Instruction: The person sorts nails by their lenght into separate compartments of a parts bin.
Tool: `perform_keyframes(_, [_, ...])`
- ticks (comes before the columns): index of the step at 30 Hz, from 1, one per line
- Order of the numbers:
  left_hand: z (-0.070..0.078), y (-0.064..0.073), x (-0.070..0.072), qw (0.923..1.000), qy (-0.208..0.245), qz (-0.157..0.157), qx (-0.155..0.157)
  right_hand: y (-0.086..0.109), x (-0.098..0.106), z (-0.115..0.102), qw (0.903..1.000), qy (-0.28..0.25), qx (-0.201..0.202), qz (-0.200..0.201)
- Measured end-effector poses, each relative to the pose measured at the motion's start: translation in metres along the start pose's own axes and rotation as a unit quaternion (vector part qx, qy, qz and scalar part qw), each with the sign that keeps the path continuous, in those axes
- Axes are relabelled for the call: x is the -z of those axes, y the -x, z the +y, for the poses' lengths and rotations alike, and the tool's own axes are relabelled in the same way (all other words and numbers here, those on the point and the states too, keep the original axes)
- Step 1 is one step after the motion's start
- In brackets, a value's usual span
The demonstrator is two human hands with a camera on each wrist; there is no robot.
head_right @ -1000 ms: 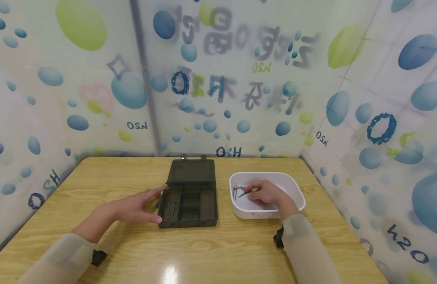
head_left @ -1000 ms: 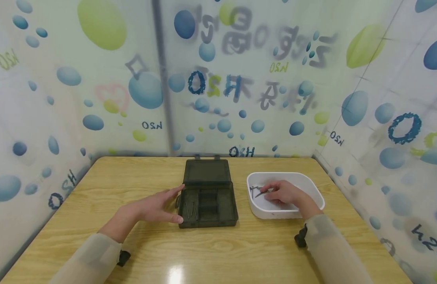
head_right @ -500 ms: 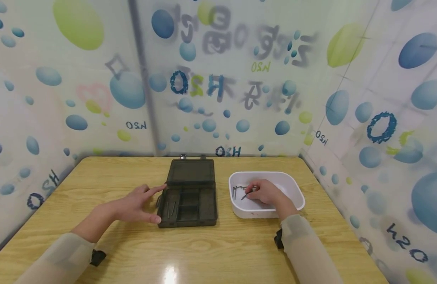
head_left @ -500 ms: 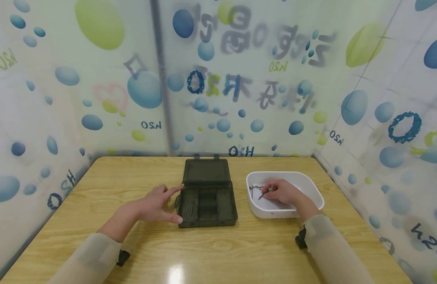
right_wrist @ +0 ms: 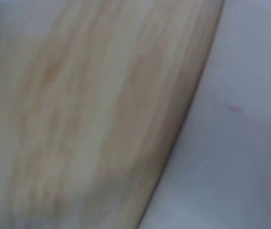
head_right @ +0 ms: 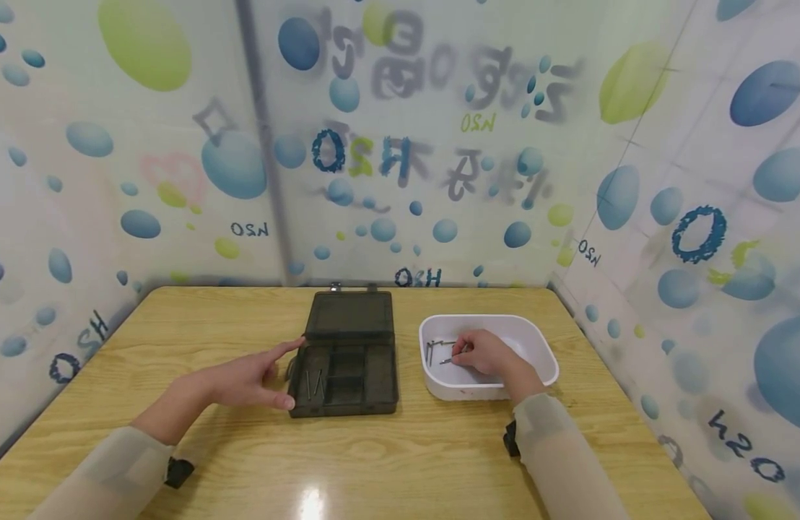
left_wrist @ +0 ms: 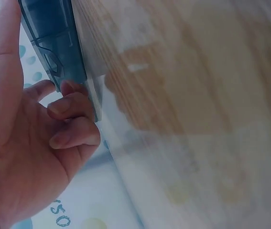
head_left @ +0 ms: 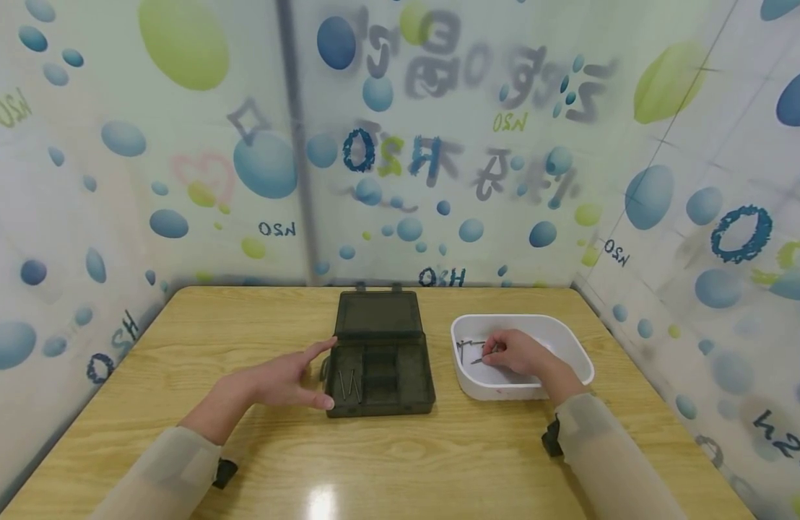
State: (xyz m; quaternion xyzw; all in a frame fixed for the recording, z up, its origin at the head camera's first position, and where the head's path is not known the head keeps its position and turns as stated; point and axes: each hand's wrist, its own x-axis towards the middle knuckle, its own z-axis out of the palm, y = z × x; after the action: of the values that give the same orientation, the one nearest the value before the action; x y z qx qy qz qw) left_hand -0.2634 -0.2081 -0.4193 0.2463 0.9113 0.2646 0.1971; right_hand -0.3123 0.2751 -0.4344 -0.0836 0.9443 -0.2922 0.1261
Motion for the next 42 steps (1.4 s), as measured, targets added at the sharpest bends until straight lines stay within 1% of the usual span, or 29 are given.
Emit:
perform_keyframes(5, [-0.001,0.000,0.001,0.9997,0.021,-0.013,0.005,-0.001,0.001,-0.002,0.9999,0.001,0.007,-0.008])
perform_keyframes(9, [-0.001,0.001,0.001,0.9987,0.046,-0.021,0.001,-0.002,0.001,-0.002,0.9997,0.010,0.020,-0.010])
perform_keyframes(11, [-0.001,0.002,0.001,0.9983,0.052,-0.024,0.001,-0.002,0.000,-0.001,0.9995,0.012,0.028,-0.011])
perform_keyframes(13, [-0.002,0.002,0.001,0.9980,0.057,-0.028,0.003,-0.003,0.000,-0.001,0.9995,0.013,0.027,-0.011])
perform_keyframes(23, [-0.006,0.002,-0.001,0.9980,0.056,-0.030,0.006,-0.004,0.000,0.001,0.9993,0.009,0.036,-0.007])
perform_keyframes(27, [-0.005,0.002,-0.002,0.9980,0.055,-0.030,0.008,-0.002,0.003,-0.001,0.9996,0.000,0.029,0.003])
perform_keyframes(30, [-0.004,0.002,-0.002,0.9980,0.054,-0.031,0.009,0.000,0.007,-0.003,0.9993,-0.018,0.032,0.012])
perform_keyframes(35, [-0.004,0.001,-0.002,0.9980,0.054,-0.033,0.010,0.004,0.013,-0.008,0.9968,-0.065,0.043,0.013])
perform_keyframes(38, [-0.004,0.000,-0.001,0.9978,0.056,-0.034,0.008,0.006,0.014,-0.012,0.9934,-0.108,0.035,0.014])
perform_keyframes(42, [-0.004,0.000,-0.001,0.9977,0.058,-0.034,0.008,0.009,0.013,-0.021,0.9876,-0.152,0.036,0.020])
